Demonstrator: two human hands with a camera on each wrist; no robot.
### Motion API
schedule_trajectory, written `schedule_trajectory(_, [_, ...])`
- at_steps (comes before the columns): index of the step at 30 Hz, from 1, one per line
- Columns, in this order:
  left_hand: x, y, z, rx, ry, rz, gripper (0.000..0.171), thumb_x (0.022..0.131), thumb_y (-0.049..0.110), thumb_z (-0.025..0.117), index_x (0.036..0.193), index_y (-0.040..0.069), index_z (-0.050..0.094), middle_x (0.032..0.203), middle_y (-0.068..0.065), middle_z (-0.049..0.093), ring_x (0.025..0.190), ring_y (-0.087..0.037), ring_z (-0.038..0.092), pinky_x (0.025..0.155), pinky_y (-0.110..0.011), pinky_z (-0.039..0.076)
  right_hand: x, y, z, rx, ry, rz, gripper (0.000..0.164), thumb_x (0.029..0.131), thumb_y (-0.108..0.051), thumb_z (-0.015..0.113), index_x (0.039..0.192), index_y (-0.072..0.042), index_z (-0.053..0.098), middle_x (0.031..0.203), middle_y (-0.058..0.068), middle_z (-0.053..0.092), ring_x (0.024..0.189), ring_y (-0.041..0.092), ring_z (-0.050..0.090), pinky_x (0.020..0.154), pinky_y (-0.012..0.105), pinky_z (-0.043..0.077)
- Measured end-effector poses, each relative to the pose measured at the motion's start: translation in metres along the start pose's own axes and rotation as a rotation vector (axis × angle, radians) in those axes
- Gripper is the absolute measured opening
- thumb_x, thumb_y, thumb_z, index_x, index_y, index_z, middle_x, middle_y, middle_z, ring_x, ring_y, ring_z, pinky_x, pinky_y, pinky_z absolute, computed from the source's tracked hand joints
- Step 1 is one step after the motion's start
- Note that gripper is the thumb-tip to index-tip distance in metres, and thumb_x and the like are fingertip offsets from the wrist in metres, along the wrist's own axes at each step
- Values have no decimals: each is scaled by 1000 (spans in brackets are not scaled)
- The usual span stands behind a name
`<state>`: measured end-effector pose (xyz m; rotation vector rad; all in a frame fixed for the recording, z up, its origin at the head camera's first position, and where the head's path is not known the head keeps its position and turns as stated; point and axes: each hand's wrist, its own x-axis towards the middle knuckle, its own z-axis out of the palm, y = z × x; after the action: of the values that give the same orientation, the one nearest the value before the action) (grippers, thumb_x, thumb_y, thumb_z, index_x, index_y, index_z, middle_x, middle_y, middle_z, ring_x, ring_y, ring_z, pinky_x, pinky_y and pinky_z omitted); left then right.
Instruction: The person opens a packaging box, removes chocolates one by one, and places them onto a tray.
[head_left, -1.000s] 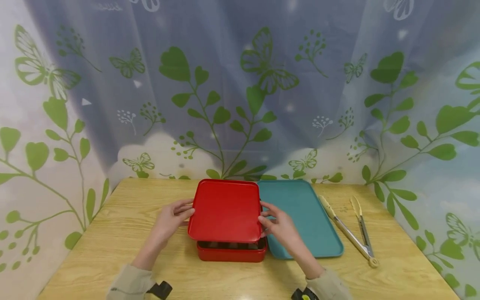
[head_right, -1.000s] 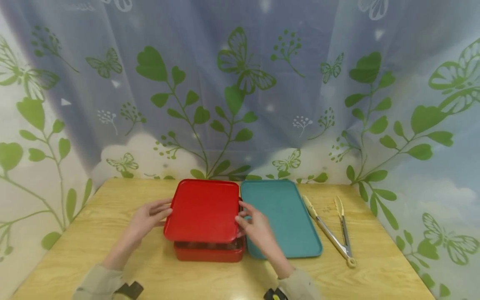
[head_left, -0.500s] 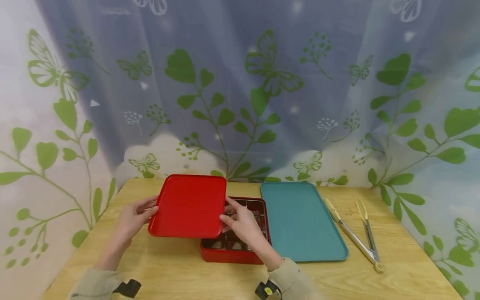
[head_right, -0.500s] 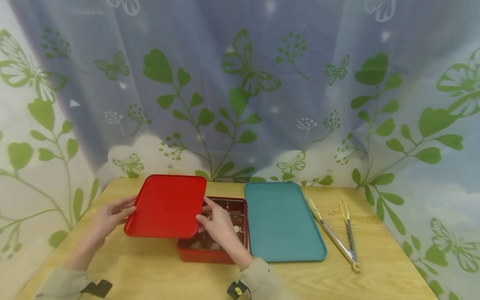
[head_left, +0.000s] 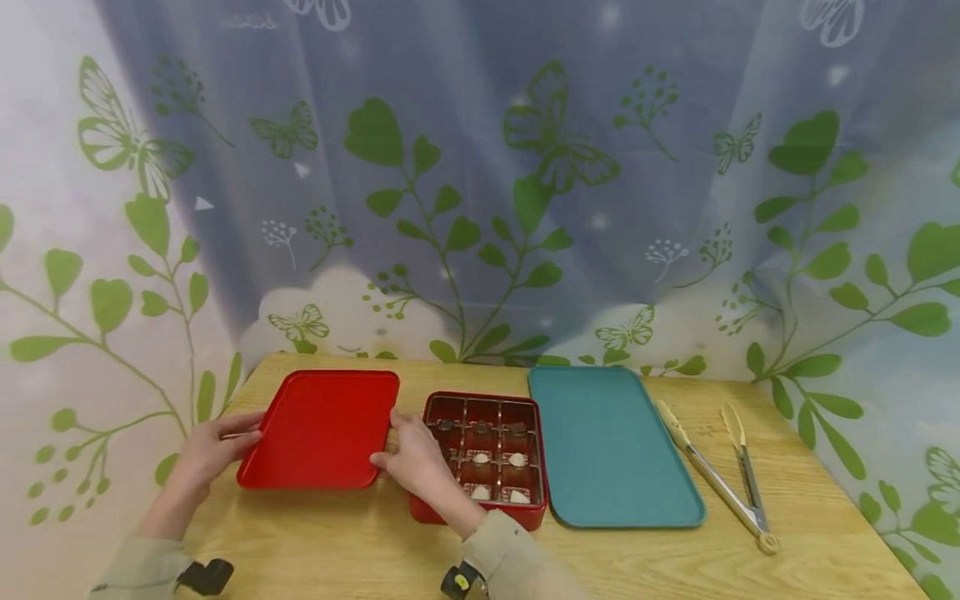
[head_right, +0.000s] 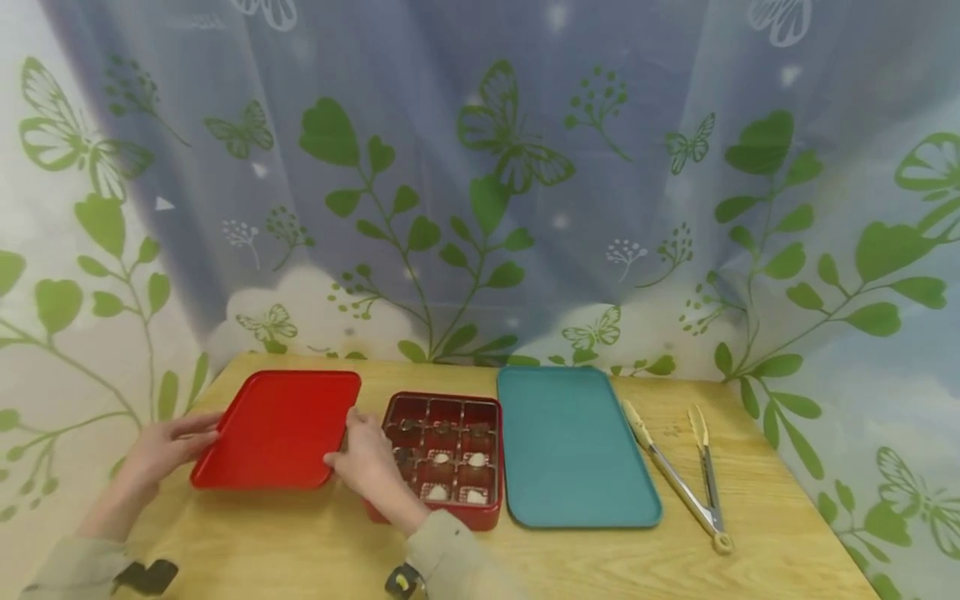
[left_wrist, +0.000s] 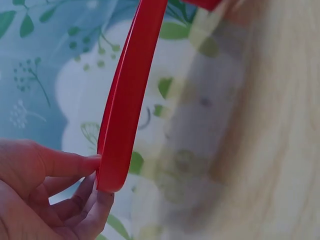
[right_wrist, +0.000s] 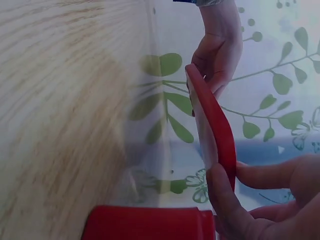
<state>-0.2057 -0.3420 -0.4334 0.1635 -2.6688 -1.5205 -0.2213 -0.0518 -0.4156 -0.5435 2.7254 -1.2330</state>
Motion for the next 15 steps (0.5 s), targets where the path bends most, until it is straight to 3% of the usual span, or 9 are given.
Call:
schedule_trajectory(4, [2,-16,-1,-23,0,-35,45,90,9,56,129,-12,45,117,-28,57,77,2,63,69,-20,53,3,-3,14,-119,-45,11,76,79,-25,73,141,-6,36,141,9,40,125,22,44,95,34,43])
schedule_trajectory(7, [4,-26,-2,-39,-3,-63,45,89,6,56,129,-13,44,116,-29,58,75,1,63,68,-23,54,4,-5,23,-192,-61,12,75,78,-25,74,140,-4,37,140,7,43,125,20,44,95,33,43])
schedule_trajectory(12, [7,-38,-4,27,8,-63,44,88,7,59,126,-12,48,113,-29,59,73,6,59,66,-19,52,8,-10,36,-343,-88,8,73,79,-27,73,138,-2,39,136,5,49,102,12,55,77,22,47])
schedule_trajectory(15, [8,-43,-5,122,20,-46,43,86,11,62,123,-10,53,110,-26,62,79,1,58,69,-19,49,10,-10,42,-458,-110,-14,71,78,-28,74,136,0,43,125,6,58,74,6,54,61,16,43])
